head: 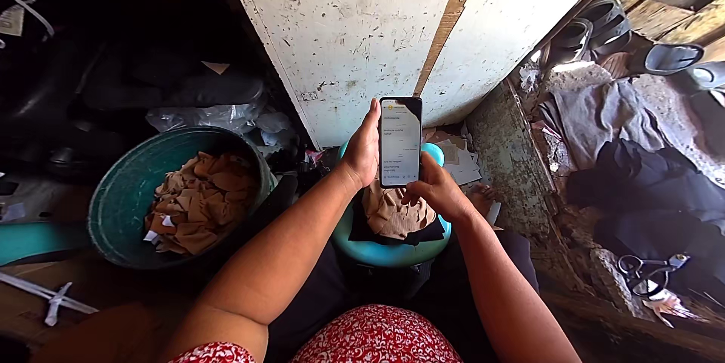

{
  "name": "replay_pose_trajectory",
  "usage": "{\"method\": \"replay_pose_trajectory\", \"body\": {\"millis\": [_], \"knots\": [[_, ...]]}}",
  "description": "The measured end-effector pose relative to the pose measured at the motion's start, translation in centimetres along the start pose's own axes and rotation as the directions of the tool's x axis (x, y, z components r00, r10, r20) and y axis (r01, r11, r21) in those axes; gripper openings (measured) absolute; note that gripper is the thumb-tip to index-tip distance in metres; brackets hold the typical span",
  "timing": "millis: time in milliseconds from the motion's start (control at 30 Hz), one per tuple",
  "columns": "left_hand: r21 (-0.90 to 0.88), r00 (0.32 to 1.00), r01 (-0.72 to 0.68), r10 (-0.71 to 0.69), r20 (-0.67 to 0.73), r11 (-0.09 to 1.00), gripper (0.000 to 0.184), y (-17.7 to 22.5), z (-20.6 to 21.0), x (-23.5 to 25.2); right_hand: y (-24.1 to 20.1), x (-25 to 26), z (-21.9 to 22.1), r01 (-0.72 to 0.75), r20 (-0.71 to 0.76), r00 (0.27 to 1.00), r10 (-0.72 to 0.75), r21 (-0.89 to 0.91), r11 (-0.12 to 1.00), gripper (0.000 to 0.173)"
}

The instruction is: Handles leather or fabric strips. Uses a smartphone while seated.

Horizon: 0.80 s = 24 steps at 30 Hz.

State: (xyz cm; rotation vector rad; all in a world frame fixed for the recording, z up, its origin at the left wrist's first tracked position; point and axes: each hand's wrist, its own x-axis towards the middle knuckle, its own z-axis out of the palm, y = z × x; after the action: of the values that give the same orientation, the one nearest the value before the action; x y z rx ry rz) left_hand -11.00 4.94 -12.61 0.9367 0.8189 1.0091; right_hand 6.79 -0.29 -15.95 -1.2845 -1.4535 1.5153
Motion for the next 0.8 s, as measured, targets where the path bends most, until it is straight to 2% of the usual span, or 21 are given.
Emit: {"method": "replay_pose_trajectory", "body": {"millis": [233,567,800], "knots": [[0.059,0.999,0.016,-0.013,-0.042,0.998,0.078,0.3,0.5,-1.3,0.3,0.0,0.0,0.015,0.006,1.000,-0.015,0.006,1.000,0.050],[-0.019,1.000,0.008,-0.008,-0.029,1.000,0.074,0.2,0.5,-0.6,0.2,-0.3,-0.1,0.027,0.017,0.999,-0.028,0.063,0.998,0.049],[-0.008,1.000,0.003,-0.003,-0.031,1.000,0.073,0.4,0.5,-0.7,0.2,-0.2,0.0,0.020,0.008,1.000,-0.020,0.075,0.997,0.047]]}}
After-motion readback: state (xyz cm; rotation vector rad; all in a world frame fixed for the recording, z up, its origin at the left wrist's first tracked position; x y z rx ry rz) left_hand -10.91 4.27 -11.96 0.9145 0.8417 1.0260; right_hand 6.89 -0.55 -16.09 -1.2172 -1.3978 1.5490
